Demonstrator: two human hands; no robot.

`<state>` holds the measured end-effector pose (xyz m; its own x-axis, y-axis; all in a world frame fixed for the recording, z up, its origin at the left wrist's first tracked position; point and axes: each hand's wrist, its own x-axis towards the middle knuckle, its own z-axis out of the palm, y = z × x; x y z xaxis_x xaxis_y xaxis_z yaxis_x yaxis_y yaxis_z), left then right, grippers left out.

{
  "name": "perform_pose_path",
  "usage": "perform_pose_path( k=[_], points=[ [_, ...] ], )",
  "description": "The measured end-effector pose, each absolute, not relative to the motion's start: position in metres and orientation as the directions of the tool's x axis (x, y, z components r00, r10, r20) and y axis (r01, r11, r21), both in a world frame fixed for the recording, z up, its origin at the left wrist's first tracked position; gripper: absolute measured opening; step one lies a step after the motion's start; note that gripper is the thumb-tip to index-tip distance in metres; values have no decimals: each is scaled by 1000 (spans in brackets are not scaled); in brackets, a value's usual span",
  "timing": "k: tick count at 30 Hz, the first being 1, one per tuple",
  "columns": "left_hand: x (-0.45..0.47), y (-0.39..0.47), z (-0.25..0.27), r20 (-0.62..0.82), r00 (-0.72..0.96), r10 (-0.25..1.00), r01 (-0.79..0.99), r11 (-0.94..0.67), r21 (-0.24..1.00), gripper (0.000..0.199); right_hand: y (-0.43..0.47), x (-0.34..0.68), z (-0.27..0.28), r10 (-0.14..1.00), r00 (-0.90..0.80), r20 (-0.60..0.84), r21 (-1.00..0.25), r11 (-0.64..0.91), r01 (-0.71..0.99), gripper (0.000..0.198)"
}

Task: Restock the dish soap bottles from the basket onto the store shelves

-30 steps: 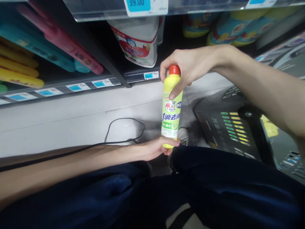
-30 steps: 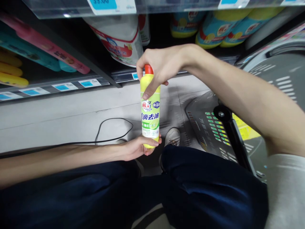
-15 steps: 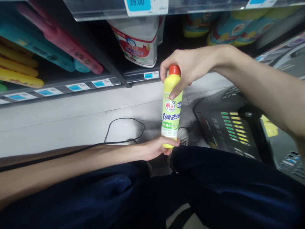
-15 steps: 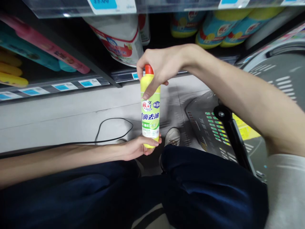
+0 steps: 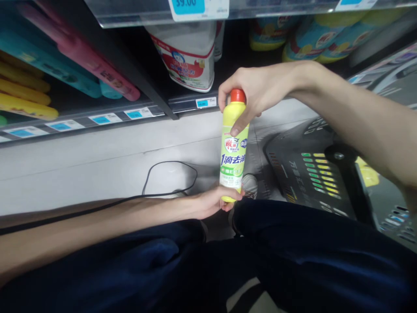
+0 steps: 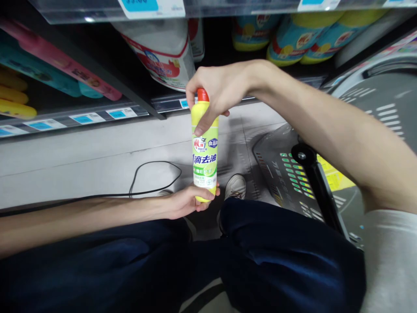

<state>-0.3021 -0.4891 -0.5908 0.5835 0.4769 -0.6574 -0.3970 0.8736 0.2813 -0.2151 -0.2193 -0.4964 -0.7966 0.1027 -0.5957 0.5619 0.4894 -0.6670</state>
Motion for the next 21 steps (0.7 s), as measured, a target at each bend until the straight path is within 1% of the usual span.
perform_pose_path(
  k=[3, 9, 15, 21],
  points=[
    [-302, -489, -591, -662, 580, 475, -392, 875, 285, 29, -219, -215, -496, 93, -798, -596, -687, 456, 566, 72],
    [-302, -488, -588, -663, 578, 475, -390, 875, 287, 29, -220, -216, -495, 145, -800, -582, -631, 540, 557, 70],
    [-302, -488, -588, -671, 574, 469, -387, 878, 283, 32, -219, -217, -494, 144, -798, -585, -614, 564, 552, 70],
    [-302, -487, -588, -662, 576, 479, -392, 873, 290, 30, -219, -217, -495, 150, -796, -586, -614, 558, 557, 69]
  ],
)
